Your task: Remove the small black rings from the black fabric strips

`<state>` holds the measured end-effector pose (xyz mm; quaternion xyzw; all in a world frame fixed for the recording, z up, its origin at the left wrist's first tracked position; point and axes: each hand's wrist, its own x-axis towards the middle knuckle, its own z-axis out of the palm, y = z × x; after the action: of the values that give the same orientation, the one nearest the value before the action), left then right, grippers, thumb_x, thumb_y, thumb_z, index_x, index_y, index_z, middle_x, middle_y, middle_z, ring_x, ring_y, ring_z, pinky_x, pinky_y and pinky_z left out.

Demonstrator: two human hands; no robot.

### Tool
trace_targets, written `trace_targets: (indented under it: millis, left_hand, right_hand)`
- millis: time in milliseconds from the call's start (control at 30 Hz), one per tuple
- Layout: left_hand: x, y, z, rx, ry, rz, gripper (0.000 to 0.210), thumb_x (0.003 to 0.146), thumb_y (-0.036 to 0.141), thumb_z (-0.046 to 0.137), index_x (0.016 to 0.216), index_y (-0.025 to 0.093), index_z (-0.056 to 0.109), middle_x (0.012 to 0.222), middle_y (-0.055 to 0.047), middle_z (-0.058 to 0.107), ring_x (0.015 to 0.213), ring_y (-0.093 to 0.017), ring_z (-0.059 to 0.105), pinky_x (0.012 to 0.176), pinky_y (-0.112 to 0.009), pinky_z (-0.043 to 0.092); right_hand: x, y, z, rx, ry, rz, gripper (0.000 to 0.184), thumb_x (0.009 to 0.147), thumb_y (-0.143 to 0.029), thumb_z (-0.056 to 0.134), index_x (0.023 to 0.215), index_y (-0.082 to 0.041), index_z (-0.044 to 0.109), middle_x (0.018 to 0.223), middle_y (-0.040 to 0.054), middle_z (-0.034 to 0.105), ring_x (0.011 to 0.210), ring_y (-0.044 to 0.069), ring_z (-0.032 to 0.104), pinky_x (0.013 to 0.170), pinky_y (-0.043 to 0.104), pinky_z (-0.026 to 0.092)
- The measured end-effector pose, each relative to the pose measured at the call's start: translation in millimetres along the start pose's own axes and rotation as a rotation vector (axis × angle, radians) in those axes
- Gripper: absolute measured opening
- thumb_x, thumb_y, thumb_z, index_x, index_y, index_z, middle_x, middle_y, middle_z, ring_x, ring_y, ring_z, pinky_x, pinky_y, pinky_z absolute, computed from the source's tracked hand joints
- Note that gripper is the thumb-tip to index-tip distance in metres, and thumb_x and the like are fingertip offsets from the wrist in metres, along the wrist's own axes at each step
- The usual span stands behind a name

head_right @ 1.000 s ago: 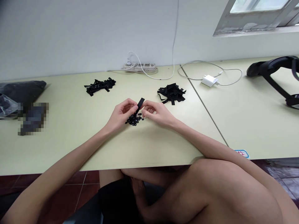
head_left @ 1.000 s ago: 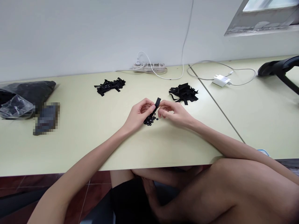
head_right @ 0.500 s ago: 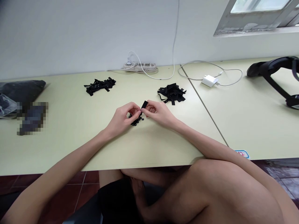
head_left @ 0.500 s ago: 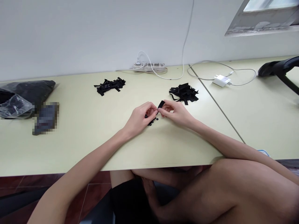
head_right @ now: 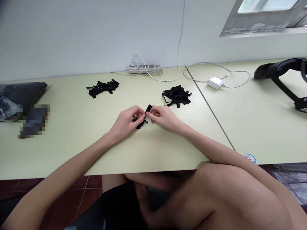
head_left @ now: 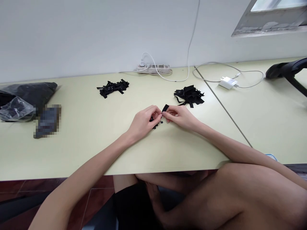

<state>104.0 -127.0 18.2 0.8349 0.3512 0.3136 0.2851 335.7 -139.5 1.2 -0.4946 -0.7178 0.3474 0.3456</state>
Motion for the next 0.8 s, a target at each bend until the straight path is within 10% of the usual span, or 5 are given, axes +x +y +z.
trace_targets:
  millis: [567,800]
  left_hand:
    - [-0.6,-3.7,1.7,0.019,-0.023,0.003,0.013,0.110,0.029,0.063,0.099,0.023,0.066,0.092,-0.001,0.071,0.082,-0.019,0.064,0.074,-0.033,0.045]
    - [-0.4,-3.9,1.9,0.026,-0.024,-0.008,0.011,0.110,0.027,0.063,0.099,0.023,0.064,0.094,0.000,0.071,0.083,-0.018,0.064,0.076,-0.033,0.046]
  right_hand:
    - [-1.8,0.7,-1.5,-0.043,-0.038,-0.042,0.038,0.110,-0.047,0.062,0.080,-0.024,0.065,0.073,0.0011,0.074,0.065,0.017,0.058,0.066,0.033,0.039]
    - [-1.1,1.1,-2.2,-0.097,0.008,-0.051,0.041,0.108,-0.047,0.063,0.075,-0.023,0.059,0.060,-0.0042,0.048,0.060,0.015,0.037,0.061,0.034,0.028]
